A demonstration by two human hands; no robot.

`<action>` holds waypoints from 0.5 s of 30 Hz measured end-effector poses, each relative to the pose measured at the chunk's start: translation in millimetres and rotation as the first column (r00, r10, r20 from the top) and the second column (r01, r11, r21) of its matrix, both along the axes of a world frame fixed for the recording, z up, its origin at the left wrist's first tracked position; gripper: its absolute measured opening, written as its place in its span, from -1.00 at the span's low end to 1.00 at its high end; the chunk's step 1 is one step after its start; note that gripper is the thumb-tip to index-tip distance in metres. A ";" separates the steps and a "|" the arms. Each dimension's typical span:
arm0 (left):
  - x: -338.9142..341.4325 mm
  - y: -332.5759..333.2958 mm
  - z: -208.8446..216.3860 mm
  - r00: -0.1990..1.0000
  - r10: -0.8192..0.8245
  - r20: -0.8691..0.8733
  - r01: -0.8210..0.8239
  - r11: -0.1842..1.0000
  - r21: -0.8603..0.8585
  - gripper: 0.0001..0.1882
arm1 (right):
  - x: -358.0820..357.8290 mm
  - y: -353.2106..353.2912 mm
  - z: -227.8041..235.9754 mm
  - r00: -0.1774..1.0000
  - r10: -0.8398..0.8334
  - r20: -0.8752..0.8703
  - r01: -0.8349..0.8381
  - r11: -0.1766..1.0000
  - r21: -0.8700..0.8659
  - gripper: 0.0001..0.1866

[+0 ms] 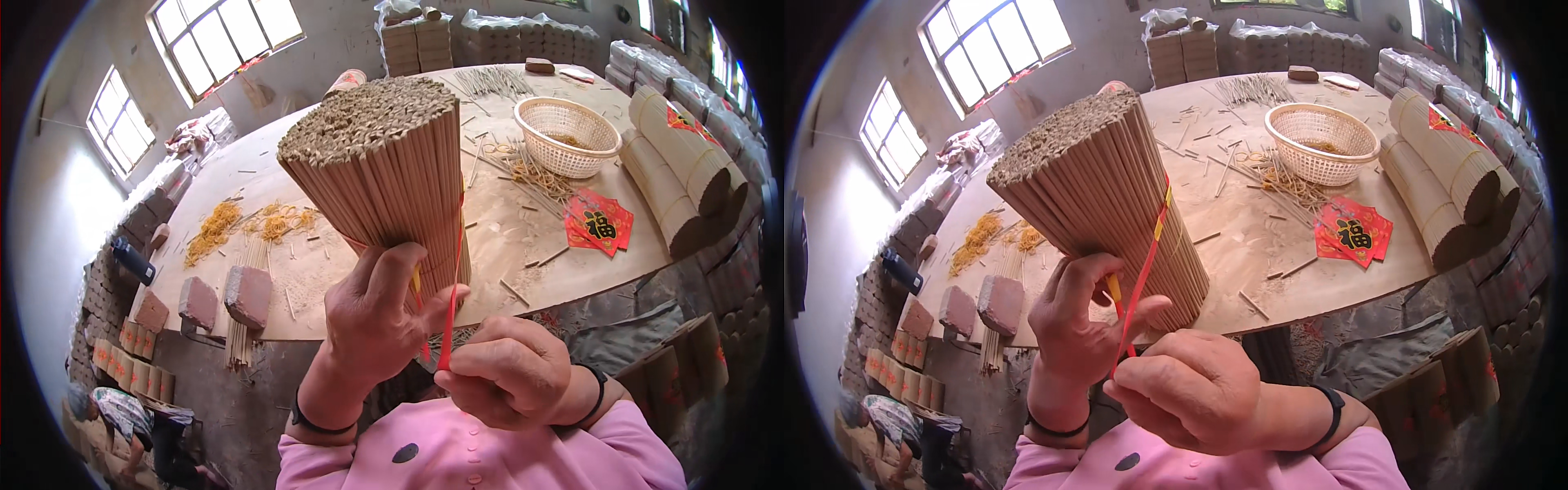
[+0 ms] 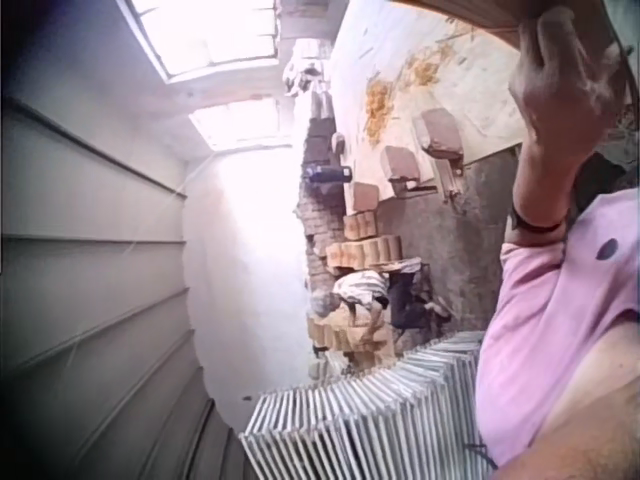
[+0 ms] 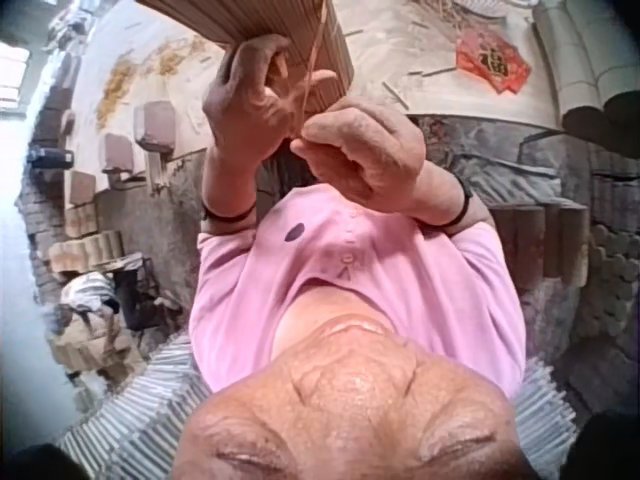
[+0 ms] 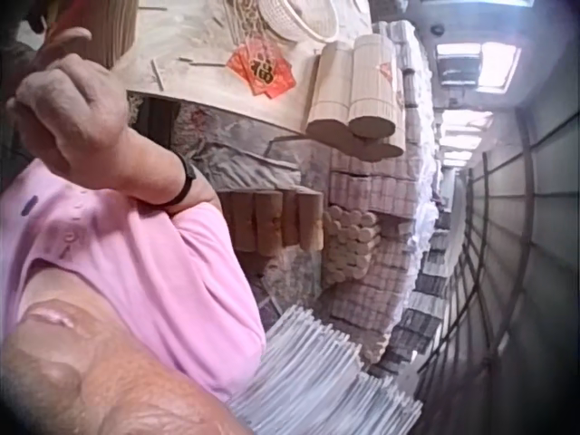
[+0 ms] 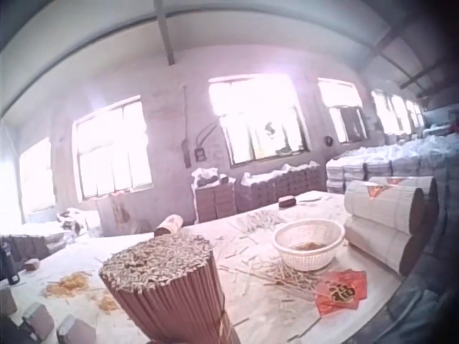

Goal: Bundle bamboo sticks together using rubber bands and apply a decorative 'Fu' label.

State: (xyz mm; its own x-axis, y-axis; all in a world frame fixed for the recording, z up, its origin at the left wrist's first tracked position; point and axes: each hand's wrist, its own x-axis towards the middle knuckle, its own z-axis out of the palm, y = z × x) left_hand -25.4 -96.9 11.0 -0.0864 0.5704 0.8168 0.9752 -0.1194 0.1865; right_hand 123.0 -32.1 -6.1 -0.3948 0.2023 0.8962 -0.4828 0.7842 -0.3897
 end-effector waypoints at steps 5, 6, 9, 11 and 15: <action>8.1 13.8 -8.0 0.995 0.048 0.083 -0.055 0.994 0.093 -0.78 | -17.9 -6.7 -13.4 0.993 -0.001 0.119 -0.029 0.967 0.255 -0.79; 8.2 14.3 -9.0 0.995 0.048 0.082 -0.055 0.995 0.088 -0.78 | -14.3 -7.8 -10.7 0.993 -0.001 0.119 -0.029 0.968 0.250 -0.79; -1.9 9.9 -16.6 0.890 -0.161 0.427 0.104 0.982 0.156 -0.97 | 3.8 22.7 -4.7 0.960 0.235 0.152 -0.262 0.945 0.197 -0.74; -0.2 13.3 -19.0 0.880 -0.186 0.436 0.123 0.978 0.170 -0.97 | 1.2 32.0 -32.3 0.938 -0.331 -0.102 0.307 0.931 -0.199 -0.69; 0.1 14.6 -16.4 0.907 -0.178 0.382 0.123 0.979 0.165 -0.97 | -23.2 37.0 -34.4 0.959 -0.280 0.029 0.281 0.959 -0.036 -0.43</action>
